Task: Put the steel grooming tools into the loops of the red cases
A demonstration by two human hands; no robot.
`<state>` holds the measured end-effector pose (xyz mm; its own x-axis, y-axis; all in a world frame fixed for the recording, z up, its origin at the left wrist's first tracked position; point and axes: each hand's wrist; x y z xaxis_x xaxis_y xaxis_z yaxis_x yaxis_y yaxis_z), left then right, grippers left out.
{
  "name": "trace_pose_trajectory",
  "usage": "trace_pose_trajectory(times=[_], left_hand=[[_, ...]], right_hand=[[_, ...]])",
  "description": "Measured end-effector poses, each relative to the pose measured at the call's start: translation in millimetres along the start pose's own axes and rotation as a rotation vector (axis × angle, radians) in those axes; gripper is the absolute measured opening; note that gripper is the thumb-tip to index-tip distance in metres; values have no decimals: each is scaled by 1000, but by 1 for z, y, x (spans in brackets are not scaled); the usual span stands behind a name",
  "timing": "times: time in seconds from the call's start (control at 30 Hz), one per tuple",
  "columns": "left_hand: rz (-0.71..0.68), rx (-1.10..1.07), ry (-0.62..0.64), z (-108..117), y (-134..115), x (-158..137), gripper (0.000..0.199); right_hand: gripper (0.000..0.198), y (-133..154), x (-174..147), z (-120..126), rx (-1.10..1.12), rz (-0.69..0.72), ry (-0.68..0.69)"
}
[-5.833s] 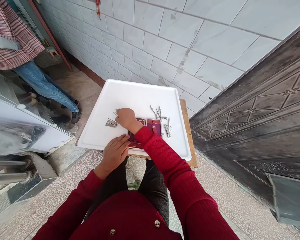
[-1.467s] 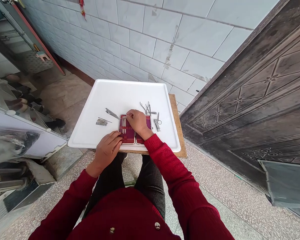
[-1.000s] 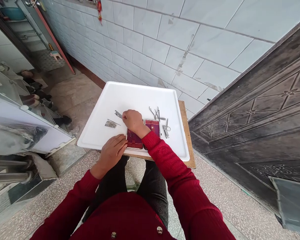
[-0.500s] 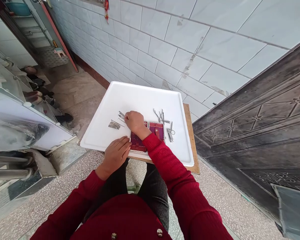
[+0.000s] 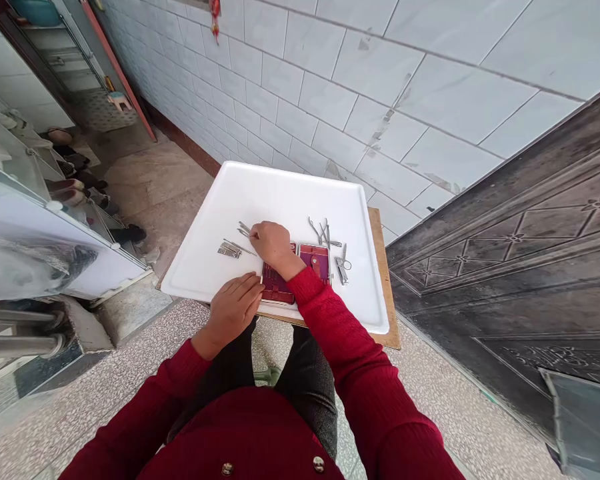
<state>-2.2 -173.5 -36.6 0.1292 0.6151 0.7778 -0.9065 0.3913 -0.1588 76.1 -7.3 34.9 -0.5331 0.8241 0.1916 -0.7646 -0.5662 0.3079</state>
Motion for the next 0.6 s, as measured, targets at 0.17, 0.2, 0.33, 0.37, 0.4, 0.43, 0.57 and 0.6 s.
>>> trace_pose_trajectory(times=[0.17, 0.2, 0.33, 0.37, 0.4, 0.43, 0.57, 0.6], left_hand=[[-16, 20, -2, 0, 0, 1, 17], [-17, 22, -1, 0, 0, 1, 17], [-11, 15, 12, 0, 0, 0, 18], [-11, 11, 16, 0, 0, 0, 19], [-10, 10, 18, 0, 0, 0, 19], [-10, 10, 19, 0, 1, 0, 19], [-14, 20, 11, 0, 0, 1, 18], [-17, 23, 10, 0, 0, 1, 18]], right_hand=[[24, -11, -4, 0, 24, -56, -42], [25, -15, -5, 0, 28, -70, -60], [24, -25, -4, 0, 41, -122, -117], [24, -27, -4, 0, 44, -127, -121], [24, -27, -4, -1, 47, -127, -124], [24, -28, -5, -2, 51, -122, -125], [25, -25, -6, -6, 58, -80, -121], [25, -24, -7, -7, 52, -71, -119]])
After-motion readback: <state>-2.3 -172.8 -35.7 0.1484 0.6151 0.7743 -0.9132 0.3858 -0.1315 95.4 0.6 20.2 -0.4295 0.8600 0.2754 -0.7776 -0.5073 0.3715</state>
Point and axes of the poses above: each hand's wrist, its own x-axis towards the middle knuckle, its own z-axis out of the back of the hand, y = z × x, and after that the axes turned 8 degrees about -y, right-handed
